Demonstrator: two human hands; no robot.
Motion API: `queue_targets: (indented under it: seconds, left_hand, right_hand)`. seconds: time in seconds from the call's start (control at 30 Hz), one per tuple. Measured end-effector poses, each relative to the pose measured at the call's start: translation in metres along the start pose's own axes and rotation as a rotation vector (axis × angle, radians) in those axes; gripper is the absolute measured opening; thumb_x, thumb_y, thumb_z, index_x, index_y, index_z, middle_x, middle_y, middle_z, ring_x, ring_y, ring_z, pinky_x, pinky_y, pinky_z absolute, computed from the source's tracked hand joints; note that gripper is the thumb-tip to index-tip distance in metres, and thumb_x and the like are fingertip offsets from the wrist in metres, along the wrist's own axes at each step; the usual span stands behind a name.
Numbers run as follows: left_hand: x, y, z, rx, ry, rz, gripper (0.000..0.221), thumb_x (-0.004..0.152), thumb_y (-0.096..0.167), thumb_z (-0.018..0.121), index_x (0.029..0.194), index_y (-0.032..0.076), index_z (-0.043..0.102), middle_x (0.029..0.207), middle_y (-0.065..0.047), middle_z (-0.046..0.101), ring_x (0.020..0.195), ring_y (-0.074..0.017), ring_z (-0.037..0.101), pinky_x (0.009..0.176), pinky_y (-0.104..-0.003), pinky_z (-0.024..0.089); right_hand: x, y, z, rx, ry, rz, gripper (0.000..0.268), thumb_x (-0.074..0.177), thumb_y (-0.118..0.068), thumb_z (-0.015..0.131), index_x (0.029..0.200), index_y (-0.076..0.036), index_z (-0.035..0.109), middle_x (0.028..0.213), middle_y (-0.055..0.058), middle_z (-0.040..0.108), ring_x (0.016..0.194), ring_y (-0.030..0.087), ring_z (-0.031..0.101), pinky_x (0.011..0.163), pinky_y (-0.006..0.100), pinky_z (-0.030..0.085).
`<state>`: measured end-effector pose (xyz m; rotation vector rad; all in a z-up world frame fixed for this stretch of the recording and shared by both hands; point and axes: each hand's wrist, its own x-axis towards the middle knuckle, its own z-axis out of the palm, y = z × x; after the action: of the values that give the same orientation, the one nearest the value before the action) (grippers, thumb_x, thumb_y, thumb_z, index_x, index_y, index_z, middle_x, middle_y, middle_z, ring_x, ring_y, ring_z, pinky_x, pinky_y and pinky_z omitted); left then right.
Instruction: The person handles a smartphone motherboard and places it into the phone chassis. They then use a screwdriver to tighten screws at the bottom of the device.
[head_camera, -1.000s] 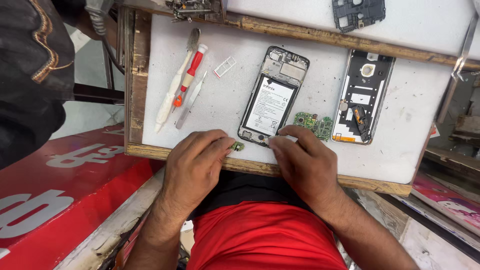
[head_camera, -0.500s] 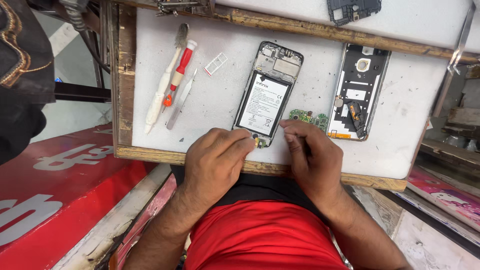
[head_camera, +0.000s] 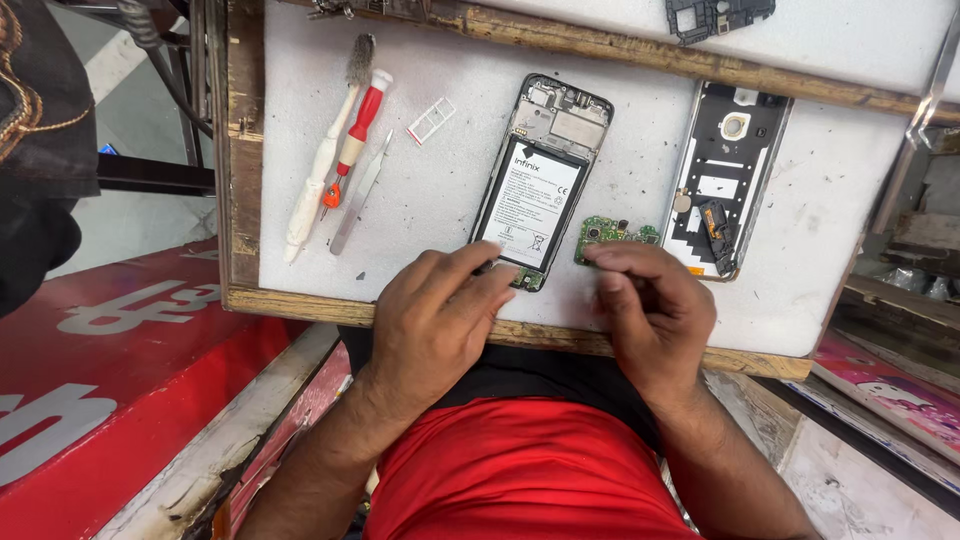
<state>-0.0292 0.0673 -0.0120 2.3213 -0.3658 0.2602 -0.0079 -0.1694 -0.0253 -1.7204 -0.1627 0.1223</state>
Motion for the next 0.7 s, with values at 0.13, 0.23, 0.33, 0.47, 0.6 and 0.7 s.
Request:
queue_targets:
  seconds: [0.13, 0.23, 0.33, 0.47, 0.6, 0.7]
  left_hand:
    - [-0.001, 0.002, -0.001, 0.032, 0.004, -0.013, 0.027, 0.091, 0.009, 0.081, 0.115, 0.006, 0.073, 0.115, -0.006, 0.065, 0.09, -0.0215, 0.064, 0.073, -0.035, 0.055]
    - [-0.002, 0.005, -0.002, 0.063, -0.018, 0.002, 0.027, 0.086, 0.005, 0.08, 0.112, 0.007, 0.074, 0.113, -0.006, 0.066, 0.089, -0.0242, 0.064, 0.073, -0.04, 0.054]
    - [0.0, 0.005, -0.005, 0.024, -0.004, -0.022, 0.029, 0.087, 0.004, 0.079, 0.115, 0.004, 0.074, 0.117, -0.008, 0.067, 0.092, -0.0258, 0.065, 0.078, -0.04, 0.054]
    - [-0.004, 0.003, -0.007, 0.029, 0.044, -0.118, 0.03, 0.091, 0.009, 0.08, 0.119, 0.002, 0.071, 0.128, -0.014, 0.063, 0.096, -0.0266, 0.063, 0.081, -0.037, 0.056]
    - [-0.005, 0.002, -0.006, 0.116, -0.014, -0.03, 0.031, 0.09, 0.01, 0.08, 0.119, 0.004, 0.071, 0.131, -0.013, 0.061, 0.101, -0.0281, 0.062, 0.083, -0.041, 0.057]
    - [-0.004, 0.005, -0.002, 0.024, -0.024, -0.041, 0.033, 0.091, 0.009, 0.079, 0.121, 0.0, 0.069, 0.131, -0.015, 0.061, 0.104, -0.0286, 0.065, 0.085, -0.039, 0.059]
  right_hand:
    - [0.001, 0.005, -0.003, 0.168, 0.057, -0.021, 0.015, 0.114, -0.009, 0.053, 0.117, -0.002, 0.065, 0.118, 0.013, 0.073, 0.068, 0.005, 0.063, 0.058, 0.021, 0.056]
    - [0.0, 0.002, -0.003, 0.117, 0.073, -0.025, 0.019, 0.113, -0.013, 0.051, 0.115, -0.002, 0.066, 0.115, 0.011, 0.075, 0.065, 0.006, 0.064, 0.056, 0.02, 0.054]
    - [0.001, -0.008, 0.0, -0.184, 0.036, -0.118, 0.016, 0.107, -0.011, 0.056, 0.109, -0.003, 0.07, 0.112, 0.01, 0.076, 0.074, 0.014, 0.068, 0.062, 0.026, 0.054]
    - [-0.017, -0.03, 0.007, -0.706, -0.082, -0.234, 0.014, 0.094, -0.008, 0.072, 0.108, -0.01, 0.074, 0.119, 0.008, 0.073, 0.096, 0.023, 0.07, 0.081, 0.035, 0.057]
    - [-0.02, -0.032, 0.013, -0.896, -0.188, -0.302, 0.027, 0.086, -0.013, 0.08, 0.113, -0.013, 0.078, 0.125, 0.006, 0.071, 0.103, 0.022, 0.062, 0.088, 0.037, 0.05]
    - [-0.02, -0.031, 0.009, -0.891, -0.22, -0.259, 0.033, 0.087, -0.015, 0.08, 0.12, -0.011, 0.075, 0.133, 0.008, 0.068, 0.109, 0.025, 0.059, 0.095, 0.036, 0.047]
